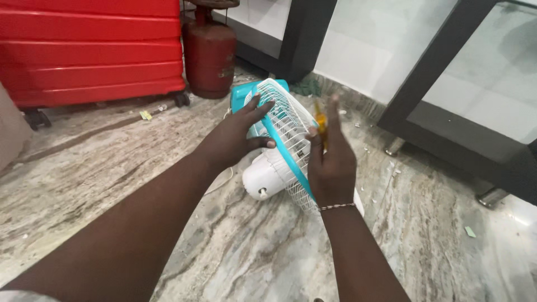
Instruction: The person disassembles a table fan by first removing the front grille using a screwdriver, then detaching the central hub cap, and finally unscrewing the fan blade from the motor shaft. The components are placed on the floor.
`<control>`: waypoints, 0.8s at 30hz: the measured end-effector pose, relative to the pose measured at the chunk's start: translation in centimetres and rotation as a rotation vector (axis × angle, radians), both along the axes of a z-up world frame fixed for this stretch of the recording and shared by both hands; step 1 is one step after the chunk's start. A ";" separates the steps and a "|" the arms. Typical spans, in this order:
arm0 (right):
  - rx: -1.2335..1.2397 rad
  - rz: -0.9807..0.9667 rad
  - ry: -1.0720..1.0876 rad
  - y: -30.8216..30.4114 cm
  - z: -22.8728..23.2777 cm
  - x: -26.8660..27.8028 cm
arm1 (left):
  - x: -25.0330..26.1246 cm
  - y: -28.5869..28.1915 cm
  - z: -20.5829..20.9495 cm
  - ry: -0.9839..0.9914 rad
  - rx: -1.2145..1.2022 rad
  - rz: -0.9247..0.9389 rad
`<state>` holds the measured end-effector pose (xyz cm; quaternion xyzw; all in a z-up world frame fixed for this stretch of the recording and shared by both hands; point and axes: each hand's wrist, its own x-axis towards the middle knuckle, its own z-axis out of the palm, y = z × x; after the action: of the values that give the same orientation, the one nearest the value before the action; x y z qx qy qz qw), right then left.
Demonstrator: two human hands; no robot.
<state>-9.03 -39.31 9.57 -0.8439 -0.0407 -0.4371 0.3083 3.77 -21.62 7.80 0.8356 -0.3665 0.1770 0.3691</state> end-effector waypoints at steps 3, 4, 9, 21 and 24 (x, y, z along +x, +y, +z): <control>-0.008 -0.043 0.000 0.9 1.3 0.1 | 0.7 -0.1 0.4 0.091 0.010 -0.020; -0.010 -0.060 0.078 1.3 1.7 0.2 | 0.8 0.0 0.5 0.104 0.003 -0.017; -0.087 -0.122 0.297 3.8 1.8 -0.4 | 1.7 0.0 1.0 0.234 -0.042 -0.013; 0.003 -0.010 0.264 3.7 0.2 -1.6 | 2.7 0.0 0.6 0.208 -0.006 0.043; 0.009 0.014 0.252 3.9 0.2 -1.3 | 2.2 0.2 1.2 0.168 0.036 0.046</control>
<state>-10.36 -35.40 9.77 -0.8905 -0.0054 -0.3256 0.3177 6.00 -21.45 8.99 0.8621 -0.3181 0.1084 0.3793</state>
